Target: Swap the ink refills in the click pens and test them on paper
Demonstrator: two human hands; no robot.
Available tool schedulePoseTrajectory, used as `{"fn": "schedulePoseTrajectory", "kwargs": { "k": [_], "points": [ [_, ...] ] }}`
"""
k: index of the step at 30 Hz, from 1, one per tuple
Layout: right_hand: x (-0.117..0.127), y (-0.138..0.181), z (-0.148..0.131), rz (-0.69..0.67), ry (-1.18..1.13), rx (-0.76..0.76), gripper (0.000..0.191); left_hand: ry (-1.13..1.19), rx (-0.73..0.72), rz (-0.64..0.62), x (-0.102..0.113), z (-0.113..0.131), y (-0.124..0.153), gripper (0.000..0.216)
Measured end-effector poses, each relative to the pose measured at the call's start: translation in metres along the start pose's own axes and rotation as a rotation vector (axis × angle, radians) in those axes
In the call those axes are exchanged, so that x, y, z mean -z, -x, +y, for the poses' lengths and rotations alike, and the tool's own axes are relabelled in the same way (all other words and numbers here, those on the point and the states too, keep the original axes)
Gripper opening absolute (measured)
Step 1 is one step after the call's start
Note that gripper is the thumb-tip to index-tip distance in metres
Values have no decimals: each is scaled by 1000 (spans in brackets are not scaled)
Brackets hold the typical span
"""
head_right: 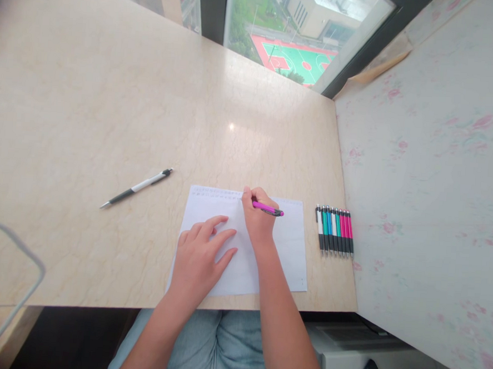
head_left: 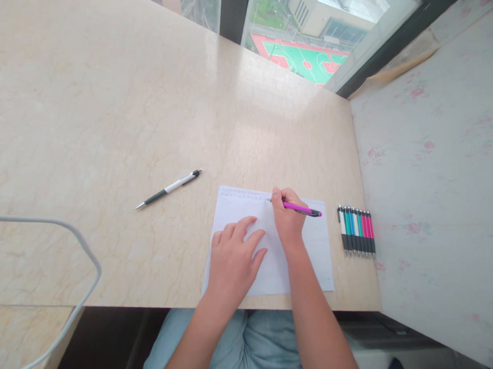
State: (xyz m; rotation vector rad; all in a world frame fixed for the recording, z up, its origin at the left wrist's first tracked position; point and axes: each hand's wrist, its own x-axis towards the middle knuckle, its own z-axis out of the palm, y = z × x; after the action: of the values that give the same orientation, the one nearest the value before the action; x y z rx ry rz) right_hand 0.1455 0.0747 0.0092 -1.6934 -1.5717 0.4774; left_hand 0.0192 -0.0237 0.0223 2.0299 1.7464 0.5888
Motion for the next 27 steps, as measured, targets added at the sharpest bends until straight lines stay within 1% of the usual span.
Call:
{"fn": "schedulePoseTrajectory", "kwargs": {
  "k": [4, 10, 14, 21, 23, 26, 27],
  "points": [
    [-1, 1, 1, -28, 10, 15, 40, -5, -8, 3, -3, -1, 1, 23],
    [-2, 1, 2, 2, 50, 29, 40, -5, -7, 3, -4, -2, 1, 24],
    [-1, 1, 3, -11, 53, 34, 40, 2, 3, 2, -3, -1, 0, 23],
    [0, 1, 3, 4, -12, 10, 40, -1, -3, 11, -3, -1, 1, 23],
    [1, 0, 5, 18, -87, -36, 40, -2, -4, 12, -3, -2, 1, 23],
    [4, 0, 12, 62, -358, -170, 37, 1, -6, 7, -3, -2, 1, 25],
    [4, 0, 15, 66, -446, -193, 36, 2, -6, 6, -3, -2, 1, 25]
  ]
}}
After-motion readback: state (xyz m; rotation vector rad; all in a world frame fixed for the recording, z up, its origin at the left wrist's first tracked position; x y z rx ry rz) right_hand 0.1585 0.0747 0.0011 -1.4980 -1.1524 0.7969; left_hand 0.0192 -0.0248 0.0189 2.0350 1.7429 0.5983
